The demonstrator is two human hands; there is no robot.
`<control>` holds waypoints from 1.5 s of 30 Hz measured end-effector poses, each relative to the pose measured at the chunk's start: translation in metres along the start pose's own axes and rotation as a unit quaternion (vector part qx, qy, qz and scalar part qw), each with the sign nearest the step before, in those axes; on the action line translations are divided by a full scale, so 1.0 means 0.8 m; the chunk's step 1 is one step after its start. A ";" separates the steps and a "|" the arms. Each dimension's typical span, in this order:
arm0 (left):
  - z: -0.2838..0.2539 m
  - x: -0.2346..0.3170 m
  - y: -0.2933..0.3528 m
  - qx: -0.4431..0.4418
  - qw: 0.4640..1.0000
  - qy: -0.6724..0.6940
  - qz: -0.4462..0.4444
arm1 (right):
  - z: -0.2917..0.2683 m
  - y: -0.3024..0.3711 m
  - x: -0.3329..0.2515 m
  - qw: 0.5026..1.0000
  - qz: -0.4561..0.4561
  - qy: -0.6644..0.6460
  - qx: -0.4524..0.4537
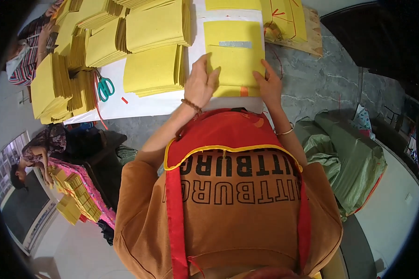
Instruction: Stacking and organizing sheets of joss paper on a workbench.
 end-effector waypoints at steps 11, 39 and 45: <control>0.105 0.044 0.004 -0.069 0.834 -0.397 0.377 | -0.004 0.001 -0.016 0.999 0.029 0.026 -0.006; 0.110 0.037 0.029 -0.102 0.742 -0.476 0.460 | 0.036 0.066 -0.047 0.908 -0.295 0.260 -0.149; 0.127 0.045 0.035 -0.013 0.729 -0.490 0.477 | -0.013 0.026 -0.015 0.980 -0.029 -0.168 -0.103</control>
Point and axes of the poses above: each hand's wrist, its own y-axis away from the middle knuckle, its own z-axis out of the palm, x = y × z, the point moved 9 cm from there along -y, towards the middle knuckle
